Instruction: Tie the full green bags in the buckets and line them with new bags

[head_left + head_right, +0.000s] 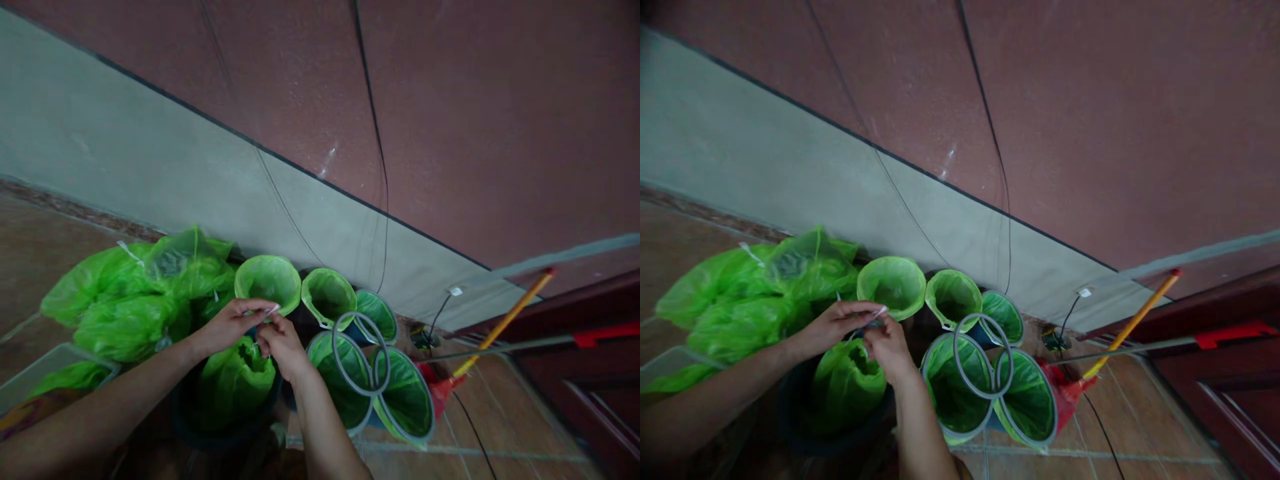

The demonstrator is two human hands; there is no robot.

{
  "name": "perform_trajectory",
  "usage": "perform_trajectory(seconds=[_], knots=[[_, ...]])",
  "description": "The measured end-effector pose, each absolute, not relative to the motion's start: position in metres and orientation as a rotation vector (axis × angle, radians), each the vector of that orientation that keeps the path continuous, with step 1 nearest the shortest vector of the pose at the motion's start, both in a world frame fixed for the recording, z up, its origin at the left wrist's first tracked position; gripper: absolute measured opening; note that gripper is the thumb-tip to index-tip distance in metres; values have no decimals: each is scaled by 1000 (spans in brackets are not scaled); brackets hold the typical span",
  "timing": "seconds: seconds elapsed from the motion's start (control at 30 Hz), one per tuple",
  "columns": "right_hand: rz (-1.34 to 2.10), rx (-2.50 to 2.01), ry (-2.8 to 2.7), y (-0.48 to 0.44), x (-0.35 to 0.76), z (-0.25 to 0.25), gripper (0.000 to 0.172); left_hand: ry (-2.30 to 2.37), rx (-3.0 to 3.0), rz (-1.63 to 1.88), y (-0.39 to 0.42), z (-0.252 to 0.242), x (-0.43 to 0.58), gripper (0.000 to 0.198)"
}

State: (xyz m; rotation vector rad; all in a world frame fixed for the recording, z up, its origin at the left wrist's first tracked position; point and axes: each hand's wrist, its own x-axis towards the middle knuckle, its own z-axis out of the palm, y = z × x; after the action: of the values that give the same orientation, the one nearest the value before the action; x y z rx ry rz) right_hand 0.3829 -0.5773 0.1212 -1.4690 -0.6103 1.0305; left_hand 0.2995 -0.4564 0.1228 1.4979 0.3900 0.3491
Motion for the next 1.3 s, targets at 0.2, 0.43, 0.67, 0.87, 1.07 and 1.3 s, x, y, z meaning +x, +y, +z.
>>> perform_trajectory(seconds=[0.2,0.43,0.67,0.87,1.07,1.3], knots=[[1079,-1584,-678,-573,374,105,20,398,1457,275,-457,133,300,38],[946,-1528,-701,-578,387,123,40,483,1555,250,-452,99,304,18],[775,-1390,-520,-585,409,128,46,345,1778,34,-468,89,297,33],[680,-1280,-411,-586,412,132,48,693,1745,95,-465,80,299,30],[814,-1190,-587,-580,392,142,43,537,1807,-13,-475,68,301,27],[760,-1157,-582,-570,396,136,34,202,1847,-185,-489,79,295,16]])
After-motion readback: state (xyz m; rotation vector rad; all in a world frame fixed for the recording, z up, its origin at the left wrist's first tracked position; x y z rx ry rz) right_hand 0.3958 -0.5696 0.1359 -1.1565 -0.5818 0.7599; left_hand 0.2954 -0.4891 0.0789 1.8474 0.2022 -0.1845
